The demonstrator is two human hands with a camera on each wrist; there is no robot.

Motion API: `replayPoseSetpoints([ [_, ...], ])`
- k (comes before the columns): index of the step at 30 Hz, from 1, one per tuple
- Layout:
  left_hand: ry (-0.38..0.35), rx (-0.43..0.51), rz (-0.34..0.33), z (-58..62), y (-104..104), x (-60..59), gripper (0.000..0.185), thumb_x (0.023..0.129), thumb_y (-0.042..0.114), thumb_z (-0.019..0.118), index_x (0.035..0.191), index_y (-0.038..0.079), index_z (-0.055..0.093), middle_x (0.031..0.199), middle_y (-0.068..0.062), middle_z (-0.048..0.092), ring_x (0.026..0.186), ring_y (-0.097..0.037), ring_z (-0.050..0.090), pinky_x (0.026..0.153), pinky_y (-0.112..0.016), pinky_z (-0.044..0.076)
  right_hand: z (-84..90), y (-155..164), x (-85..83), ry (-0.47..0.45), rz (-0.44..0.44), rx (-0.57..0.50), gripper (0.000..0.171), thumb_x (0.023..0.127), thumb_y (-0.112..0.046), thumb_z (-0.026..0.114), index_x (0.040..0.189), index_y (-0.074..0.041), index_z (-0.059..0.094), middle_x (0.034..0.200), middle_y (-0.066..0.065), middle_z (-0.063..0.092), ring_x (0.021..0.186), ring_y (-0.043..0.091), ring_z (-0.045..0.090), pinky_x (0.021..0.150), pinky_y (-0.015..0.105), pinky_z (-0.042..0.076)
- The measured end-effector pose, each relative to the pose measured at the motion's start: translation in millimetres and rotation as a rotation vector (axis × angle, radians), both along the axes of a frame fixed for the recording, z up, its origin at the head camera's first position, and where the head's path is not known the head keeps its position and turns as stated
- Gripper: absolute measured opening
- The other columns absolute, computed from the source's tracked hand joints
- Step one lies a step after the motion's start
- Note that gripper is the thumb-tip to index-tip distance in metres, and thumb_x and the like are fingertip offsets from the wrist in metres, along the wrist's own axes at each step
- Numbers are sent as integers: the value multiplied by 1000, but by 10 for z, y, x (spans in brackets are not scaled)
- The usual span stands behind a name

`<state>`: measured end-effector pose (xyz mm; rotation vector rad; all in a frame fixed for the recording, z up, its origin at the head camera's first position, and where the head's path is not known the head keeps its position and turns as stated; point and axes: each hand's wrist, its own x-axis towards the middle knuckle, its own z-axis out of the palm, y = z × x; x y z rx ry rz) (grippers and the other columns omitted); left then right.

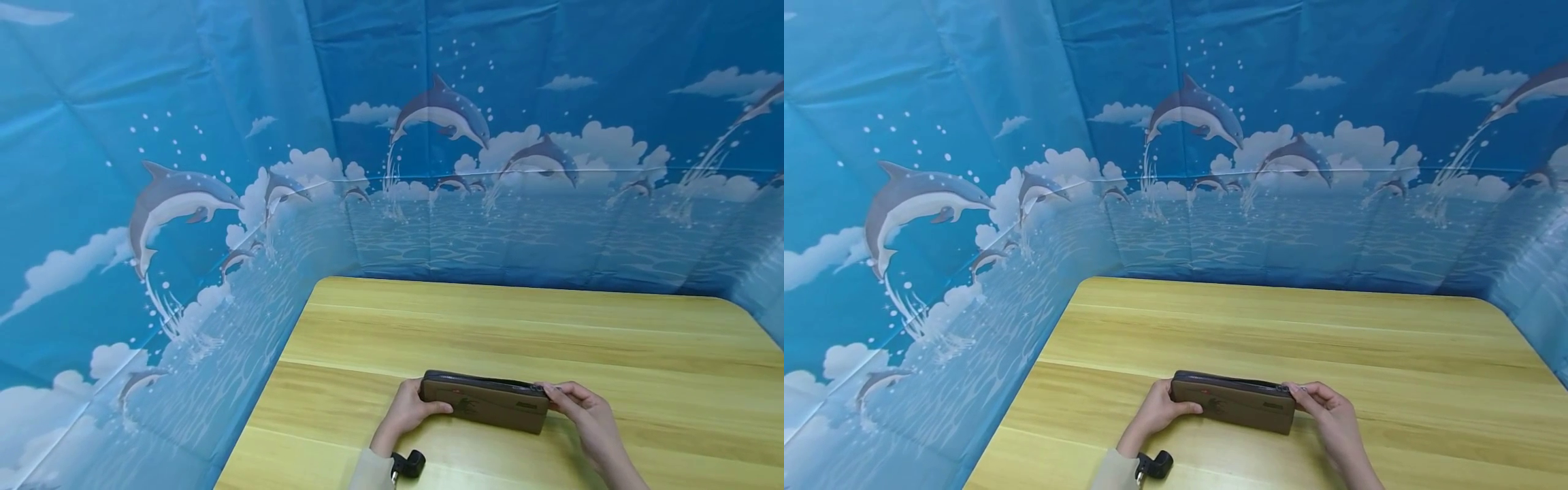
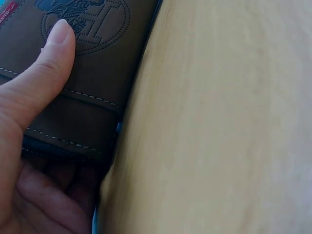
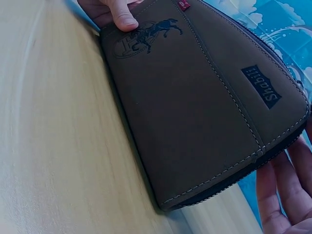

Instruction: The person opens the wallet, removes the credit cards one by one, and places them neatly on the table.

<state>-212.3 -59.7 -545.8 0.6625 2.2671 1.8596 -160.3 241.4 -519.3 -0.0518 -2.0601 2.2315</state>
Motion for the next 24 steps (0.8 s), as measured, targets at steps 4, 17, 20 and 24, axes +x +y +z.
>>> replayPoseSetpoints([
  [4, 3, 3, 0, -32, 7, -16, 19, 76, 5, 79, 94, 4, 72, 84, 2, 71, 75, -8, 64, 69, -27, 51, 7, 4, -7, 1, -21, -30, 17, 91, -7, 64, 87, 9, 64, 94, -2, 72, 83, 12, 67, 73, 25, 51],
  [17, -54, -9, 5, -308, -12, -143, 22, 74, 13, 81, 95, 11, 73, 86, 5, 71, 79, -11, 66, 74, -29, 51, -63, 119, 50, -58, -37, -78, 18, 92, -10, 64, 89, 8, 64, 88, 5, 72, 79, 18, 69, 72, 32, 53],
  [20, -55, -9, 0, -302, -18, -142, 22, 75, 13, 81, 96, 11, 73, 87, 6, 71, 80, -11, 66, 75, -29, 51, -78, 132, 68, -92, -40, -38, 23, 92, -15, 65, 92, 8, 63, 89, 7, 72, 81, 20, 69, 73, 31, 53],
  [24, -47, -6, -3, -302, -15, -142, 23, 74, 13, 81, 96, 11, 73, 87, 6, 71, 79, -11, 66, 73, -29, 51, -111, 140, 80, -113, -39, -31, 24, 92, -17, 65, 96, 7, 64, 89, 8, 71, 81, 21, 69, 73, 32, 53],
])
